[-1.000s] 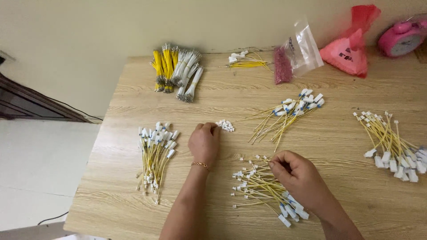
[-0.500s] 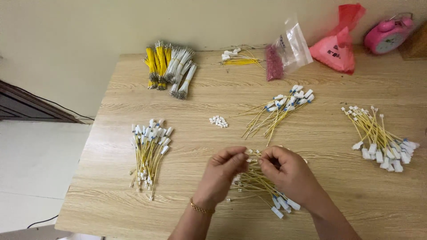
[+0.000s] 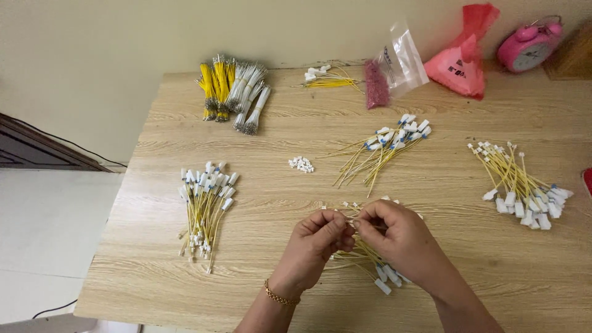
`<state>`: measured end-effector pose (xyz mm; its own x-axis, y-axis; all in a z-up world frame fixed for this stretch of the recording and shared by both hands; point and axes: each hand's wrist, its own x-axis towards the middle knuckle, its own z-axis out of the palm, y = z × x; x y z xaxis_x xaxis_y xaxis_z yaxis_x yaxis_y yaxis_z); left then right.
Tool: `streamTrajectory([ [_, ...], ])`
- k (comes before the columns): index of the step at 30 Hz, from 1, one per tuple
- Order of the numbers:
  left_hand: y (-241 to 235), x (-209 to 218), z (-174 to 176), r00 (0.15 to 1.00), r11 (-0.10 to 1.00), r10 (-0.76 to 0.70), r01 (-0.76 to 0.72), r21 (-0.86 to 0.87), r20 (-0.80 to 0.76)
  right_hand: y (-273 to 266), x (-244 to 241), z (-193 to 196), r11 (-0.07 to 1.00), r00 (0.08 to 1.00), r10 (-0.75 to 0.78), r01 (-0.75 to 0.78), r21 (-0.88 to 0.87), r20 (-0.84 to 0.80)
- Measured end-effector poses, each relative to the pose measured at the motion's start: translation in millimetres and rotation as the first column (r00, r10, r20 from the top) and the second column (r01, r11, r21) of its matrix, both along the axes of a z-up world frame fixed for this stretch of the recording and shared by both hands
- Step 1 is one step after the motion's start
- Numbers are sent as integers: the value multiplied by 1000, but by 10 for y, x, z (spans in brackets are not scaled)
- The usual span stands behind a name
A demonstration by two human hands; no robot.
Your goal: The person assembles small white plastic connectors onto yellow wires by hand. They repeatedly pick up a wire and a connector, fit the connector onto the wire end, and place the finished assembly into a growing pile on the table.
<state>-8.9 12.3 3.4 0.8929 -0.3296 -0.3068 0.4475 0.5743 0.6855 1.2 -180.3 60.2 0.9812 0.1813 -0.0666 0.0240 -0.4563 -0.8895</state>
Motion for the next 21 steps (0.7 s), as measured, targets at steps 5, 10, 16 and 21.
streamTrajectory([
  [5, 14, 8, 42, 999, 999, 3, -5, 32, 42, 20, 19, 60, 999, 994, -3, 8, 43, -111],
  [10, 1, 17, -51, 995, 998, 0, -6, 60, 101, 27, 35, 15, 1000, 999, 12, -12, -4, -48],
  [16, -16, 29, -115, 998, 993, 57, -60, -103, -30, 28, 60, -26, 999, 991, -38, 38, -9, -126],
  [21, 2, 37, -147, 997, 989, 51, -58, -140, -49, 37, 70, 2, 999, 990, -39, 40, 1, -137],
])
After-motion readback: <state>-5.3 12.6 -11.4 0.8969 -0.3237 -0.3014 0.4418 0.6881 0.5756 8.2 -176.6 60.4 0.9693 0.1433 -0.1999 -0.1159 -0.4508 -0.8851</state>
